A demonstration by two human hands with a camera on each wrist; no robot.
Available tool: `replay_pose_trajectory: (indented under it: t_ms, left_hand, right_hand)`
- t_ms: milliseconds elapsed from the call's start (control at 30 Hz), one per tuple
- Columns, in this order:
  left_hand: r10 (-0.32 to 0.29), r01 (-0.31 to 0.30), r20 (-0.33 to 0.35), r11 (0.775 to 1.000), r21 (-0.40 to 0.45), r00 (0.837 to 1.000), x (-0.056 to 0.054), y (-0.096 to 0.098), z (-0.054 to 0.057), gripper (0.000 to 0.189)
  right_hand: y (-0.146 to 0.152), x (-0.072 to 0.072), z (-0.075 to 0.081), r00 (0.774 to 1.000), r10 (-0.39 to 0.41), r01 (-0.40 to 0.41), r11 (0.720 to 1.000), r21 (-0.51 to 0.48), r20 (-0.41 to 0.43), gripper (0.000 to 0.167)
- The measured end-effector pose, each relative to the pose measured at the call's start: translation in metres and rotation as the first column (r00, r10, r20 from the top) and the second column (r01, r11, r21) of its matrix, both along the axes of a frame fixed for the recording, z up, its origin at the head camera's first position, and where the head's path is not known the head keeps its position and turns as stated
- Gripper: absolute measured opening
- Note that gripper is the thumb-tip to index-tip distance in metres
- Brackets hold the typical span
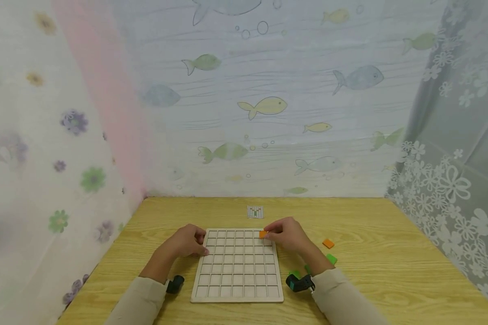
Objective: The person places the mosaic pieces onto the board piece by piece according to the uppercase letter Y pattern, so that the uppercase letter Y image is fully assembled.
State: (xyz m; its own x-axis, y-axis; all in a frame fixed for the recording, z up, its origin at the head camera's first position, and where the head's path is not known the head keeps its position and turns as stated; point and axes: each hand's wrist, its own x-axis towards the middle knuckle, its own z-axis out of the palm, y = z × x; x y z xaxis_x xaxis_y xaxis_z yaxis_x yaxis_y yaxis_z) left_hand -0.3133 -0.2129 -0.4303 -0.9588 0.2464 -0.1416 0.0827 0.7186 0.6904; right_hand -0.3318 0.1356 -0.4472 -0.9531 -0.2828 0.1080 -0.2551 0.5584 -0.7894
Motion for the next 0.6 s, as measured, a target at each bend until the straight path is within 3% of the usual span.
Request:
replay_pose_trajectory:
  t_ms: [300,467,600]
  left_hand:
    - [0.003,-0.003,-0.005,1.0,-0.016,1.0,0.001,0.001,0.001,0.035]
    - [-0.015,0.015,0.003,1.0,-0.005,1.0,0.001,0.0,0.001,0.028]
    - [-0.016,0.016,0.012,1.0,0.014,1.0,0.001,-0.001,0.0,0.036]
  right_hand:
    - [-0.009,0.004,0.003,0.999,0.052,-0.052,0.996,0.066,0.0,0.017]
    - [-0.011,0.005,0.003,0.999,0.04,-0.038,0.994,0.105,-0.012,0.017]
    - [-0.012,0.006,0.002,1.0,0.024,-0.023,0.993,0.115,-0.014,0.017]
